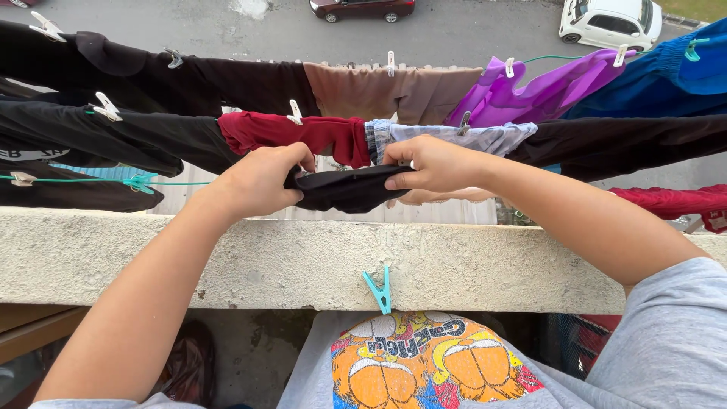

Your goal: Hanging wet laundry on a clothesline on an apartment balcony using clothespins and hangers.

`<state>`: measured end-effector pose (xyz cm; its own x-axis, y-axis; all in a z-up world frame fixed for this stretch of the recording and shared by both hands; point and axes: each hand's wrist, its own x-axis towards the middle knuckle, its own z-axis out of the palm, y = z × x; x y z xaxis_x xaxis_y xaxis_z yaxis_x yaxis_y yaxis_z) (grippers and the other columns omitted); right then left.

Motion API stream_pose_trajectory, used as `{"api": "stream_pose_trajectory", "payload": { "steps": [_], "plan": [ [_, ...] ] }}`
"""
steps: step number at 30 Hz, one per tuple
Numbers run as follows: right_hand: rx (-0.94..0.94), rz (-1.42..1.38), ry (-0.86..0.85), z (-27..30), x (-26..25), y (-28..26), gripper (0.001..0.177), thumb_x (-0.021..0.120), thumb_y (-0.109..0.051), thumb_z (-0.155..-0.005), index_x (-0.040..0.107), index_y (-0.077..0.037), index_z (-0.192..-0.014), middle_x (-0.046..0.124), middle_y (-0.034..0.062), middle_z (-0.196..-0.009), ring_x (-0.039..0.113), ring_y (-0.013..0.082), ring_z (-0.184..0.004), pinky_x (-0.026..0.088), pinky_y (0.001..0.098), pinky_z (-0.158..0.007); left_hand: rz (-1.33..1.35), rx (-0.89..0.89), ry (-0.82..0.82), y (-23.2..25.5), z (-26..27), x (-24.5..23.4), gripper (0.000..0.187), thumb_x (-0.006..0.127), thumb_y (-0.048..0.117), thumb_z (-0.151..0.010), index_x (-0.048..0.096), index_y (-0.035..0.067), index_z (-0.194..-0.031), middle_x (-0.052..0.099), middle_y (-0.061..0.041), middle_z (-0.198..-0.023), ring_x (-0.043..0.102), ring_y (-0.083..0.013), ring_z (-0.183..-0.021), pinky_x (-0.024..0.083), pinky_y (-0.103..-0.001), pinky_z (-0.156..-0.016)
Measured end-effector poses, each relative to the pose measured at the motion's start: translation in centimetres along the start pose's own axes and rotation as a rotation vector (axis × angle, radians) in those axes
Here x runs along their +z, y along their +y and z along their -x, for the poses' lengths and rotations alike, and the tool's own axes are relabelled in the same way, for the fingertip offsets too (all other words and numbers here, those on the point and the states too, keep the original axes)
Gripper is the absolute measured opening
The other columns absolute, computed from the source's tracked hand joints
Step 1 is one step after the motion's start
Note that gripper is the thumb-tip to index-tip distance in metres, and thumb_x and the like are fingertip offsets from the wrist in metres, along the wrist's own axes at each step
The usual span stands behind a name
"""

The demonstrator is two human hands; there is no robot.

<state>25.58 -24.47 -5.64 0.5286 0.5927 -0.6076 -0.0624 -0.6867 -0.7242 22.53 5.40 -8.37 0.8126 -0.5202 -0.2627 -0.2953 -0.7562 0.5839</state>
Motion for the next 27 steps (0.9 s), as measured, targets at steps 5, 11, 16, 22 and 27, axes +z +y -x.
{"api": "stream_pose_trajectory", "payload": {
  "steps": [5,11,16,22,27],
  "plan": [
    [-0.172,0.221,0.005,-4.7,0.1,4.6,0.026,0.074,-0.026,-0.09,0.068,-0.004,-0.103,0.074,0.0097,-0.084,0.069,0.0174,-0.078,0.054,0.0371,-0.069,0.126,-0.245,-0.204,-1.2,-1.7,-0.4,0.049,0.081,0.01,-0.075,0.061,0.01,-0.12,0.072,-0.012,-0.114,0.071,-0.0272,-0.103,0.054,-0.039,-0.089],
    [-0.187,0.49,0.227,-9.8,0.3,7.8,0.046,0.076,-0.036,-0.09,0.06,-0.005,-0.12,0.068,0.0169,-0.109,0.063,0.0312,-0.1,0.048,0.0437,-0.083,-0.006,-0.329,-0.127,-2.1,-5.0,1.2,0.068,0.083,0.017,-0.077,0.05,0.009,-0.136,0.061,-0.017,-0.128,0.067,-0.034,-0.109,0.055,-0.043,-0.091],
    [-0.015,0.21,0.185,-9.8,0.9,6.7,0.05,0.07,-0.025,-0.089,0.048,-0.006,-0.13,0.066,0.0171,-0.112,0.065,0.0272,-0.1,0.049,0.0398,-0.087,-0.449,-0.23,-0.191,-1.0,-6.1,4.0,0.068,0.084,0.035,-0.08,0.052,0.014,-0.136,0.054,-0.012,-0.135,0.054,-0.0339,-0.125,0.048,-0.049,-0.097],
    [-0.349,-0.015,0.008,-9.7,2.6,6.4,0.032,0.06,-0.015,-0.102,0.049,-0.005,-0.131,0.063,0.0158,-0.12,0.061,0.0226,-0.114,0.047,0.0377,-0.102,-0.313,-0.141,-0.481,-4.1,-6.9,8.1,0.034,0.074,0.025,-0.09,0.07,0.016,-0.123,0.074,-0.011,-0.112,0.068,-0.0302,-0.112,0.053,-0.044,-0.096],
    [0.053,-0.305,0.01,-5.5,3.2,-0.3,0.032,0.062,-0.022,-0.093,0.044,-0.011,-0.117,0.064,-0.0006,-0.13,0.063,0.0128,-0.117,0.064,0.0408,-0.067,-0.333,-0.01,-0.407,-3.3,-7.0,7.7,0.022,0.071,0.021,-0.091,0.074,0.015,-0.113,0.075,-0.011,-0.101,0.071,-0.0317,-0.099,0.055,-0.045,-0.087]
  ]
}}
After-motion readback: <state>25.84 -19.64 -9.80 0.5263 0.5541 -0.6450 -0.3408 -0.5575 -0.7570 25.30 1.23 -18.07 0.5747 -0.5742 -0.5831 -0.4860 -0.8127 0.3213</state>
